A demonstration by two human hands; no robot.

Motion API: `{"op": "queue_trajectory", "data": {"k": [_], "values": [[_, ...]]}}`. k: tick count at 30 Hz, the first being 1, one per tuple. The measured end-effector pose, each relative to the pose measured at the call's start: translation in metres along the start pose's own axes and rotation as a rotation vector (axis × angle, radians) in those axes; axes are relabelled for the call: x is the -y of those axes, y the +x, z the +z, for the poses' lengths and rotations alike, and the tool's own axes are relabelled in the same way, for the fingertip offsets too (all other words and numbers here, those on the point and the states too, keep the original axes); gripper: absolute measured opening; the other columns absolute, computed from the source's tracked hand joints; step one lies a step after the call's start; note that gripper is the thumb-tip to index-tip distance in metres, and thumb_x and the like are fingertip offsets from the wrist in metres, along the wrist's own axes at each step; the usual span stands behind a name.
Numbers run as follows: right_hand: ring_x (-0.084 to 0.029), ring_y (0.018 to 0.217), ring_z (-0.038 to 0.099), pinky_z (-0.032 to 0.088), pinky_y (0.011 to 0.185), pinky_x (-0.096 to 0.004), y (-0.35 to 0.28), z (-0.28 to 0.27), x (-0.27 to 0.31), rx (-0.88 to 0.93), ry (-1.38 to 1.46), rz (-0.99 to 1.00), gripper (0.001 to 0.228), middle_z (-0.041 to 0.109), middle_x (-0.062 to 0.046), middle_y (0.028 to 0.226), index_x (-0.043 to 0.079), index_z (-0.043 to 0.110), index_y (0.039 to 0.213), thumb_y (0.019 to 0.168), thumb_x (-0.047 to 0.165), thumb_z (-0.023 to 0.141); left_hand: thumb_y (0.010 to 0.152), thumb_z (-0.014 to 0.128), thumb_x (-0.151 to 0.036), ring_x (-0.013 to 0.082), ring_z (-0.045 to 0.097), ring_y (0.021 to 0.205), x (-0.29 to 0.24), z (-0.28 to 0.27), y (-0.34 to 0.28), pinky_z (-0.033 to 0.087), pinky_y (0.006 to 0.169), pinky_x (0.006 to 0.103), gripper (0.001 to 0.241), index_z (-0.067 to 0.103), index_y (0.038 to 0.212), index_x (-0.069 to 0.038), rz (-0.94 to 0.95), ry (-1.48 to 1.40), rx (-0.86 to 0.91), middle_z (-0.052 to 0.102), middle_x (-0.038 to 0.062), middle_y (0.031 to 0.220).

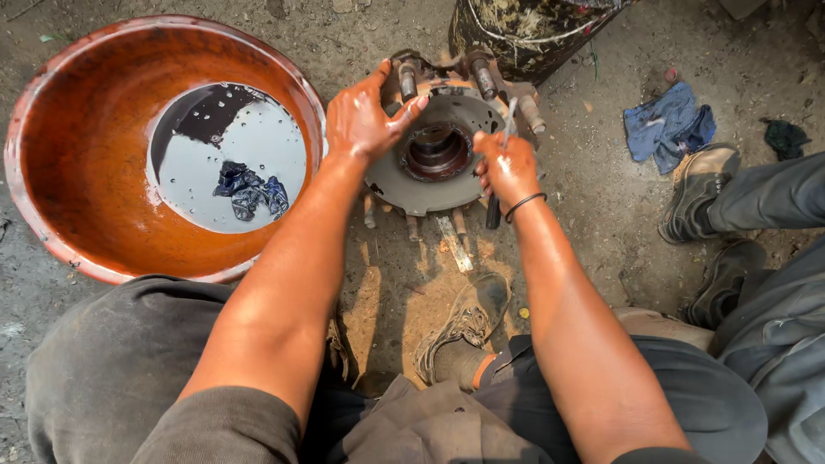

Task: The person cleans a greased mechanical part by hand, dipping a cloth into a basin of liquid and wiping the part's interior and exterior surfaces. The person also uses a metal tool to scrape the part's interior.

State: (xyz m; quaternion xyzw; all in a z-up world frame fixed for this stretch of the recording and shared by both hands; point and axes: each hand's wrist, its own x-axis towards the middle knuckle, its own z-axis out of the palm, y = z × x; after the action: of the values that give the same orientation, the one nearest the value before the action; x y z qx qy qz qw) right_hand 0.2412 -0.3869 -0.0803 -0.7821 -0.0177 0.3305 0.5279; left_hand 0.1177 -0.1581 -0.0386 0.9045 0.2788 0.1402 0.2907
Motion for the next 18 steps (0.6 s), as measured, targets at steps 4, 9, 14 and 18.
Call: {"op": "queue_trajectory", "data": {"k": [4,9,14,18], "values": [[-0.016,0.048,0.054,0.042,0.04,-0.032,-0.008,0.007,-0.055,0.116,-0.024,0.236,0.012,0.057,-0.006,0.065,0.002,0.06,0.089,0.091,0.011,0.068,0.088,0.074,-0.068,0.0381,0.065,0.12,0.011,0.002,0.0,0.052,0.099,0.0448,0.09,0.056,0.144,-0.001,0.044,-0.129,-0.071,0.068,0.022,0.132],[-0.017,0.054,0.061,0.05,0.045,-0.035,0.01,0.008,-0.068,0.107,0.135,0.197,0.011,0.06,-0.007,0.071,0.001,0.06,0.098,0.088,-0.003,0.058,0.085,0.075,-0.065,0.0342,0.065,0.124,0.016,0.006,0.0,0.051,0.102,0.0426,0.09,0.055,0.145,-0.001,-0.005,-0.192,-0.029,0.066,0.021,0.136],[-0.021,0.054,0.054,0.049,0.046,-0.039,0.009,0.003,-0.043,0.023,-0.189,0.201,0.021,0.057,-0.009,0.071,0.017,0.066,0.116,0.099,0.015,0.054,0.088,0.074,-0.066,0.0369,0.064,0.125,0.014,0.011,-0.001,0.051,0.104,0.0422,0.094,0.052,0.145,0.005,0.079,-0.242,-0.008,0.064,0.026,0.135],[-0.037,0.08,0.071,0.057,0.069,-0.048,0.009,-0.008,-0.036,-0.188,-0.663,0.017,0.025,0.074,-0.019,0.095,0.012,0.072,0.117,0.098,0.022,0.059,0.096,0.067,-0.062,0.0415,0.061,0.127,0.002,0.022,-0.004,0.044,0.109,0.0453,0.086,0.052,0.145,0.006,0.164,-0.171,-0.007,0.065,0.027,0.134]]}}
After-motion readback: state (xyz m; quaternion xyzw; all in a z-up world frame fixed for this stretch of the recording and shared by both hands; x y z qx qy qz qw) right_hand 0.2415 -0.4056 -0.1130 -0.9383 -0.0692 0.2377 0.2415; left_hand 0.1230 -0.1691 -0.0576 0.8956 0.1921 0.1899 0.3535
